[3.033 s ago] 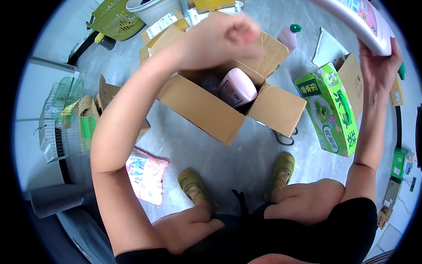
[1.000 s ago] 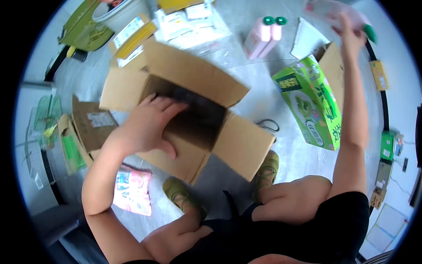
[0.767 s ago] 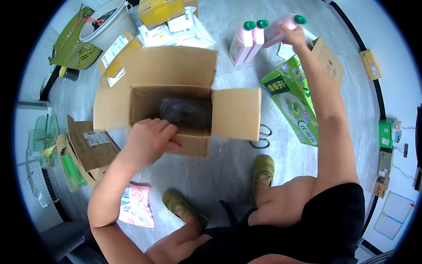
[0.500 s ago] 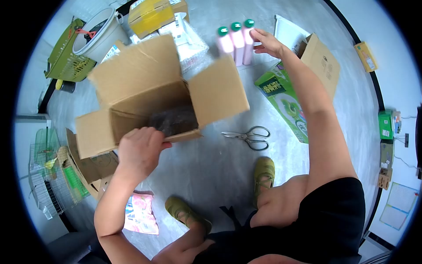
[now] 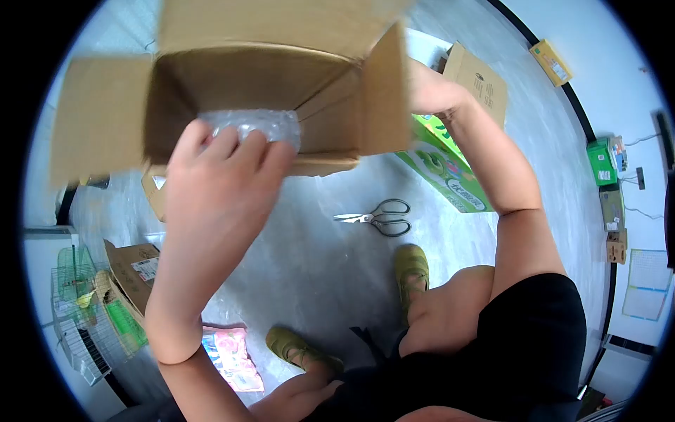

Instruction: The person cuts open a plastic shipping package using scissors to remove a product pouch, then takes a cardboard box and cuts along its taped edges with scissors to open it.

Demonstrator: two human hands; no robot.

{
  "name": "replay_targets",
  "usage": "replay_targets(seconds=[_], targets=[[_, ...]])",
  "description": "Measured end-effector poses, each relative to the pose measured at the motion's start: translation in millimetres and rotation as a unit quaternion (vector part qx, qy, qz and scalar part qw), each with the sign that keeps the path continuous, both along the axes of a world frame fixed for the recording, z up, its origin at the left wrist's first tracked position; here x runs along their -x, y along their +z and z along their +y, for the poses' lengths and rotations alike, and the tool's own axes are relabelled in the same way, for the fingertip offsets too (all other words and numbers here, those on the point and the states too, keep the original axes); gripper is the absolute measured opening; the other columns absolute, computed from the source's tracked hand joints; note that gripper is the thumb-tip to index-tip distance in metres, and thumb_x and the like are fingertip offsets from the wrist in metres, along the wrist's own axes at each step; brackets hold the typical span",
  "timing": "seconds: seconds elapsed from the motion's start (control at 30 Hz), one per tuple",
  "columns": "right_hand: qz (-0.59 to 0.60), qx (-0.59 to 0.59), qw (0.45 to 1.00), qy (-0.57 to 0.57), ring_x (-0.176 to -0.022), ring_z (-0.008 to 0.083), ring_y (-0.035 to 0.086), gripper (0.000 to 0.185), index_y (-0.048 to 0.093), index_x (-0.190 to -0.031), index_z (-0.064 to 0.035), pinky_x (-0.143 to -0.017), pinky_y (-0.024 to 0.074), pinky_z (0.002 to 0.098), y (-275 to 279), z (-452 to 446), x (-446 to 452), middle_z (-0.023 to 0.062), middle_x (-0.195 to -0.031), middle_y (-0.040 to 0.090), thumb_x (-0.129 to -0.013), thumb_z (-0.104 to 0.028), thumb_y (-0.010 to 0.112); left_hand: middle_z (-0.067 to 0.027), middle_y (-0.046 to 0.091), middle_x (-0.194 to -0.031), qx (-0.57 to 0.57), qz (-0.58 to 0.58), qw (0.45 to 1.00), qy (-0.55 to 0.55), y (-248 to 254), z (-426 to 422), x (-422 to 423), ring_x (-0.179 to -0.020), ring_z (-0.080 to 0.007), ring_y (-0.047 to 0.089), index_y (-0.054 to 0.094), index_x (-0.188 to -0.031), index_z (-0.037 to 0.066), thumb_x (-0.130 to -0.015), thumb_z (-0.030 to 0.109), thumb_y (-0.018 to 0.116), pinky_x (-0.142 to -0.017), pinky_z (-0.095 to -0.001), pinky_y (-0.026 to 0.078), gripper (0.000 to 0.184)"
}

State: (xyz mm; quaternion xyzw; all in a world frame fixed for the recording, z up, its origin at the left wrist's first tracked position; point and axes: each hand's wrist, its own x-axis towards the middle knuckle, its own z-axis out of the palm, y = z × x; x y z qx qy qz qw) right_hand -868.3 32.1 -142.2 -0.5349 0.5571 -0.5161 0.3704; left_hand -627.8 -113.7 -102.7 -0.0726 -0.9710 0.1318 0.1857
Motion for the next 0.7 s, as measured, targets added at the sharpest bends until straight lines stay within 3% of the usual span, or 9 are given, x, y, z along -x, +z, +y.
replay_targets(seconds=[0.07, 0.2, 0.23, 0.3, 0.4, 0.47, 0.5, 0.6, 0.7], targets=[[0.048, -0.008, 0.998, 0.04, -0.123, 0.0199, 0.049, 0.094, 0.033, -0.145, -0.0017, -0.101, 0.0434, 0.0353, 1, 1, 4, 0.011, -0.135, 0.051, -0.075, -0.038, 0.082, -0.0017, 0.052, -0.073, 0.045, 0.044, 0.998, -0.014, -12, 4, 18, -0.076, -0.0184, 0.053, 0.054, -0.077, 0.011, -0.072, 0.013, 0.063, -0.073, -0.0341, 0.04, 0.01], [0.068, 0.076, 0.936, -0.337, -0.076, 0.0159, 0.066, 0.022, 0.065, -0.104, -0.002, -0.061, 0.0539, 0.0313, 9, -4, 13, 0.0084, -0.092, 0.069, -0.09, -0.02, 0.065, 0.0016, 0.054, -0.07, 0.088, 0.229, 0.967, -0.075, -16, -1, 65, -0.077, -0.0161, 0.055, 0.055, -0.069, 0.013, -0.071, 0.014, 0.063, -0.081, -0.0372, 0.042, 0.008], [0.076, 0.124, 0.919, -0.367, -0.078, 0.0156, 0.064, 0.026, 0.064, -0.106, -0.0012, -0.064, 0.0536, 0.031, 12, -4, 20, 0.0074, -0.093, 0.068, -0.09, -0.022, 0.068, -0.0002, 0.06, -0.087, 0.057, 0.231, 0.97, -0.052, -15, 4, 69, -0.096, -0.018, 0.056, 0.061, -0.083, 0.013, -0.073, 0.013, 0.065, -0.093, -0.0434, 0.04, 0.01], [0.145, 0.224, 0.855, -0.445, -0.081, 0.016, 0.063, 0.032, 0.062, -0.109, 0.0005, -0.069, 0.0531, 0.0307, 16, -1, 43, 0.0074, -0.095, 0.067, -0.09, -0.024, 0.069, -0.0099, 0.052, -0.121, 0.033, 0.184, 0.982, -0.002, -6, 16, 65, -0.121, -0.0296, 0.045, 0.044, -0.124, 0.012, -0.09, 0.023, 0.058, -0.099, -0.0589, 0.037, 0.038], [0.326, 0.28, 0.729, -0.533, -0.08, 0.0164, 0.062, 0.032, 0.064, -0.107, 0.0014, -0.068, 0.0515, 0.0304, 16, 24, 96, 0.0086, -0.092, 0.067, -0.09, -0.026, 0.069, -0.0096, 0.049, -0.132, 0.031, 0.238, 0.971, -0.008, -37, 2, 70, -0.132, -0.0332, 0.036, 0.043, -0.131, 0.017, -0.09, 0.021, 0.06, -0.104, -0.064, 0.03, 0.045], [0.441, 0.281, 0.637, -0.567, -0.078, 0.0162, 0.062, 0.032, 0.066, -0.103, 0.0014, -0.065, 0.05, 0.0302, 13, 60, 134, 0.0089, -0.088, 0.067, -0.09, -0.028, 0.07, -0.0037, 0.057, -0.113, -0.058, 0.274, 0.959, -0.051, -59, 8, 64, -0.117, -0.0217, 0.05, 0.063, -0.102, 0.013, -0.074, 0.01, 0.067, -0.101, -0.0515, 0.036, 0.029], [0.505, 0.23, 0.623, -0.551, -0.086, 0.0195, 0.063, 0.03, 0.064, -0.11, -0.0022, -0.071, 0.0504, 0.0306, 7, 83, 155, 0.0097, -0.097, 0.067, -0.088, -0.023, 0.069, -0.0064, 0.049, -0.129, -0.059, 0.192, 0.979, -0.034, -73, 5, 52, -0.127, -0.0242, 0.043, 0.06, -0.115, 0.012, -0.075, 0.006, 0.066, -0.106, -0.0573, 0.03, 0.042], [0.651, 0.137, 0.575, -0.476, -0.106, 0.0305, 0.063, 0.045, 0.058, -0.127, -0.0171, -0.084, 0.0514, 0.0333, -28, 137, 188, 0.0113, -0.121, 0.063, -0.086, 0.0, 0.06, -0.0087, 0.051, -0.126, -0.041, 0.071, 0.996, -0.027, -106, -5, 30, -0.126, -0.0255, 0.044, 0.061, -0.113, 0.009, -0.075, 0.005, 0.064, -0.109, -0.058, 0.028, 0.038], [0.67, -0.079, 0.583, -0.453, -0.112, 0.0395, 0.058, 0.051, 0.059, -0.127, -0.0166, -0.093, 0.0483, 0.0407, -90, 194, 219, 0.0174, -0.129, 0.056, -0.077, -0.006, 0.063, -0.0112, 0.052, -0.124, -0.063, -0.016, 0.998, -0.022, -121, -8, 13, -0.125, -0.0273, 0.045, 0.061, -0.113, 0.007, -0.076, 0.004, 0.063, -0.111, -0.0587, 0.026, 0.037]])
